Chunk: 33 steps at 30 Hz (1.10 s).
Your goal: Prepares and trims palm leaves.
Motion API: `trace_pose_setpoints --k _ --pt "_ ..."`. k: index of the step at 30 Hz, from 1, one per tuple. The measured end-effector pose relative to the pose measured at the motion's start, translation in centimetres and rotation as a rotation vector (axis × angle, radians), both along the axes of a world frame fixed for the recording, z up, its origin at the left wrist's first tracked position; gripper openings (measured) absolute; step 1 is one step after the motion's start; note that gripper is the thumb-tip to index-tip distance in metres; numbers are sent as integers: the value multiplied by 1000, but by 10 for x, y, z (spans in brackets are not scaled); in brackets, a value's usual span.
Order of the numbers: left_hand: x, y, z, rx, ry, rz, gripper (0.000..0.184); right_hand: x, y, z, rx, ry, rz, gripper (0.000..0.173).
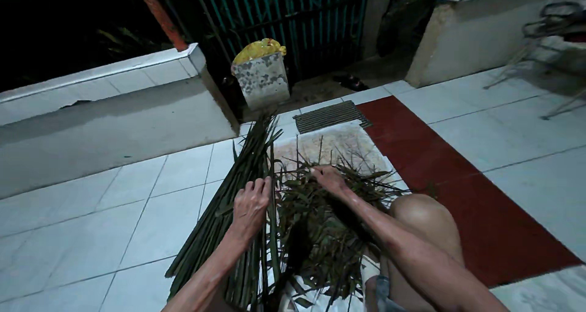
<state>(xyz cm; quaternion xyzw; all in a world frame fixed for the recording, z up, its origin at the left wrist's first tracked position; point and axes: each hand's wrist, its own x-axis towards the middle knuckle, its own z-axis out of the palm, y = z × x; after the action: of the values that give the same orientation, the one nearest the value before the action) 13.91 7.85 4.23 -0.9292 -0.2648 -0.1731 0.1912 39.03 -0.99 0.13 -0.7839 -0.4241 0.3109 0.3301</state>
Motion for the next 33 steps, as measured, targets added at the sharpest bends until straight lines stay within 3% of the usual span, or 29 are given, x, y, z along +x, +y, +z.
trace_pose_setpoints --k 5,10,14,22,25,28,33 --pt "-3 3 5 -227 -20 95 27 -1 -5 2 144 -41 -102 42" --pt "6 0 19 -587 39 229 37 -30 -8 1 301 -28 123 43" --pt "9 0 15 -602 -8 179 35 -43 -8 1 311 -16 198 44" --pt "10 -2 14 -614 -52 157 34 -44 -8 8 218 -87 154 42" --pt "7 2 6 -604 -97 54 31 -48 -12 6 267 -127 110 39" --pt "8 1 5 -676 -154 -60 30 -42 -16 2 307 -115 91 36" --pt "13 3 10 -803 -125 -27 37 -40 -13 4 318 -47 75 36"
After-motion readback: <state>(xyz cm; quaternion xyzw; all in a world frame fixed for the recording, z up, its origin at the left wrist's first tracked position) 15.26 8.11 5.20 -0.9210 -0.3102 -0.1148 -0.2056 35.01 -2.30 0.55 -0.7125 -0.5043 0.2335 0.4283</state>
